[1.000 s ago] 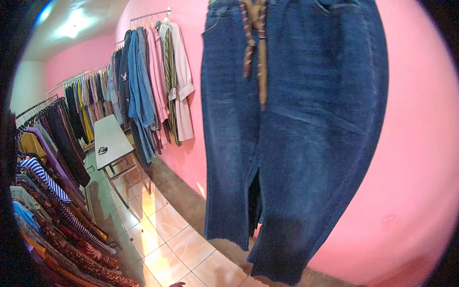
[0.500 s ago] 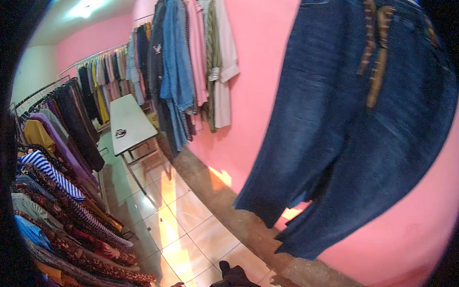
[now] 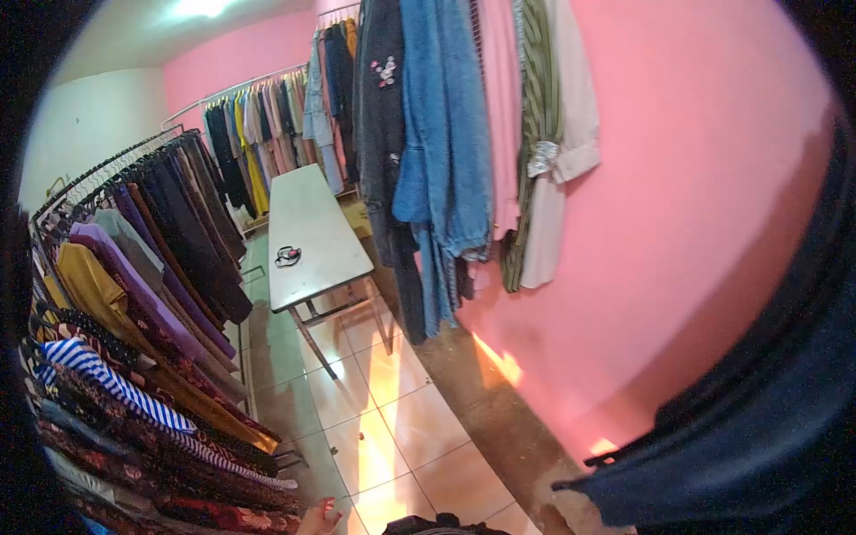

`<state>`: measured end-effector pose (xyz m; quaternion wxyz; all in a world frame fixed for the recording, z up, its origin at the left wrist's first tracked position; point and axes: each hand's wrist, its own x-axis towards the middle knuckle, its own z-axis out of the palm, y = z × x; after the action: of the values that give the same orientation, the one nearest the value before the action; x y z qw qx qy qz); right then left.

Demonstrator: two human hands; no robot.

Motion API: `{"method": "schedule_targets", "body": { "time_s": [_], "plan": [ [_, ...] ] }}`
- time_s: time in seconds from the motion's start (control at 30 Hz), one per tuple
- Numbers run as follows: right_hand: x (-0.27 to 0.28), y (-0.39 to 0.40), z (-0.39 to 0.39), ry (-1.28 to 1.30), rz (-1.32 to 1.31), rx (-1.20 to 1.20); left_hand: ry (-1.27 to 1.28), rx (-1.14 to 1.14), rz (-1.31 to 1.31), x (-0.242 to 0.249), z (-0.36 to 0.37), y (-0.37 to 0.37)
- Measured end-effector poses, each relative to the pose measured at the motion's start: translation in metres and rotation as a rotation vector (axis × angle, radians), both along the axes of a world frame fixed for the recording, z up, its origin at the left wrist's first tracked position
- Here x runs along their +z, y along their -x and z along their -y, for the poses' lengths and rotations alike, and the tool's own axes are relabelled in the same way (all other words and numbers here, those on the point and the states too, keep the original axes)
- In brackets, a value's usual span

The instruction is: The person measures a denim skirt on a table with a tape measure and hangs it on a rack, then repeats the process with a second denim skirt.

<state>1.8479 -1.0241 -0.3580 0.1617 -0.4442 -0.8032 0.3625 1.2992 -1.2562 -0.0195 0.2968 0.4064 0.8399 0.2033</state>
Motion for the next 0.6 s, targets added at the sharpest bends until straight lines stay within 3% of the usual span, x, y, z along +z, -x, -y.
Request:
{"method": "schedule_targets", "body": {
  "time_s": [0.07,0.13,0.2,0.27,0.47,0.5,0.53,0.57,0.6],
  "plan": [
    [0.071,0.087,-0.055,0.128,-0.032,-0.055,0.034,0.051,0.004,0.012,-0.014,0.012],
    [0.137,0.144,-0.084,0.245,-0.055,-0.117,0.134,0.009,-0.034,-0.037,-0.005,0.041],
    [0.206,0.221,-0.124,0.126,0.252,-0.014,0.325,-0.103,-0.111,-0.097,0.008,0.064],
    [0.201,0.270,-0.147,0.120,0.243,0.029,0.516,-0.231,-0.193,-0.133,0.015,0.085],
    [0.198,0.372,-0.154,0.159,0.409,0.259,0.422,-0.181,-0.213,-0.138,-0.016,0.230],
    [0.195,0.382,-0.151,0.410,0.369,0.185,0.400,-0.166,-0.215,-0.125,-0.029,0.255],
    [0.179,0.381,-0.146,0.662,0.331,0.111,0.381,-0.149,-0.209,-0.112,-0.041,0.276],
    [0.132,0.383,-0.144,0.662,0.339,0.115,0.363,-0.131,-0.197,-0.100,-0.051,0.292],
    [0.049,0.338,-0.134,0.268,-0.066,0.338,0.345,-0.110,-0.185,-0.086,-0.062,0.307]
  ]
}}
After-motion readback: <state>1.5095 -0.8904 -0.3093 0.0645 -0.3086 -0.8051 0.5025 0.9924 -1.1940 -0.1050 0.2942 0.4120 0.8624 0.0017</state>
